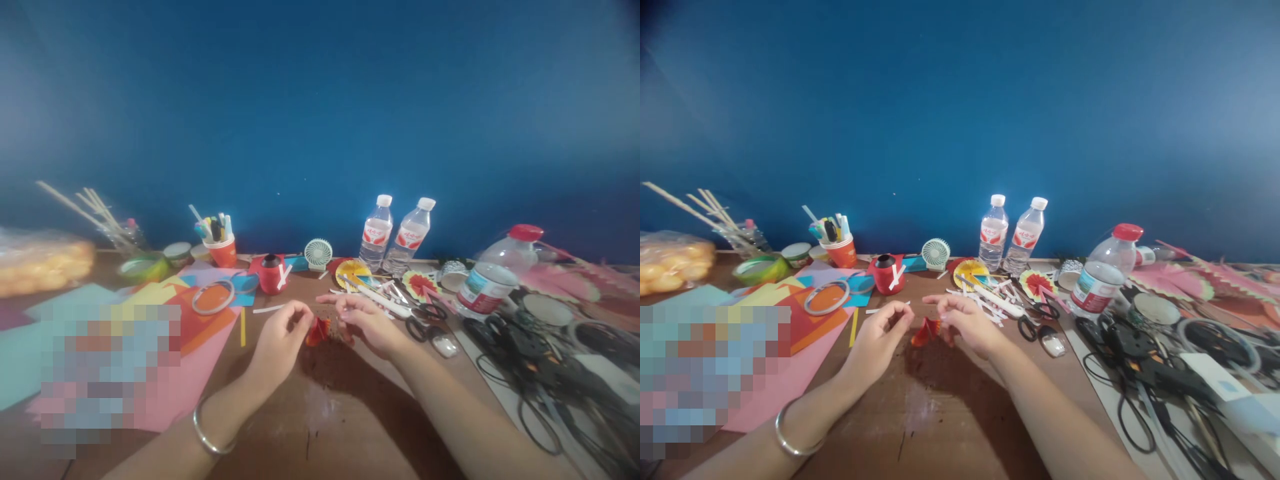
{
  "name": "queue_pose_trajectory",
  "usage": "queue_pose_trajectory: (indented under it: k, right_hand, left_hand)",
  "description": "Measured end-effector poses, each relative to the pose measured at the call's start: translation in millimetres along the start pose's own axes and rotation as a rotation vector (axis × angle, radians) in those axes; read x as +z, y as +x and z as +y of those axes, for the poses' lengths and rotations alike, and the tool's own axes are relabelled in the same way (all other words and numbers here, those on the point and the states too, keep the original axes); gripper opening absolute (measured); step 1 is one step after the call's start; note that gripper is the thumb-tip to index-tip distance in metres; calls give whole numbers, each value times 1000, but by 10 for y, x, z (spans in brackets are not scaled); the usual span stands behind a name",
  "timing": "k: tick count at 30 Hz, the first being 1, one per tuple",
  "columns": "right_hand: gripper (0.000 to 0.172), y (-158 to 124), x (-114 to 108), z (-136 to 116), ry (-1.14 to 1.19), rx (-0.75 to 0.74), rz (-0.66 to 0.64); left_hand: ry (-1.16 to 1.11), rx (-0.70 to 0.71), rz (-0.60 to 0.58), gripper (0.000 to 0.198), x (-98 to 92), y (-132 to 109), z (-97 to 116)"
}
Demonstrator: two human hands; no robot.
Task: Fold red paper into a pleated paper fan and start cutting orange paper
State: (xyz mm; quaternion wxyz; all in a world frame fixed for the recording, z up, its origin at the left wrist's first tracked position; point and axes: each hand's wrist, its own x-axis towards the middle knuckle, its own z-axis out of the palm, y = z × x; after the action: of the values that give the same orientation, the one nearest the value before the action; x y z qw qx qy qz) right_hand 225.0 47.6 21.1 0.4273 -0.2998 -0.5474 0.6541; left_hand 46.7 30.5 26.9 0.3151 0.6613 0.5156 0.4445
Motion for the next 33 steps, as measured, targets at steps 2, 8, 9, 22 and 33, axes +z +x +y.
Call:
queue_pose_trajectory:
  k: [2, 8, 9, 22, 33]
  right_hand:
    - [9, -19, 158, -24, -38, -13, -42]
    - [8, -58, 310, -133, -100, -84, 58]
    - [7, -64, 304, -151, -48, -61, 61]
    - [11, -112, 440, -241, 529, 27, 351]
    - [13, -189, 583, -186, 432, 63, 249]
  left_hand:
    - [21, 31, -33, 14, -18, -21, 99]
    - [-36, 20, -110, 9, -210, 2, 233]
    - [-56, 6, -114, 10, -261, 45, 217]
    - [-89, 246, 94, 3, -213, -233, 64]
    - [-364, 15, -106, 27, 124, -312, -68]
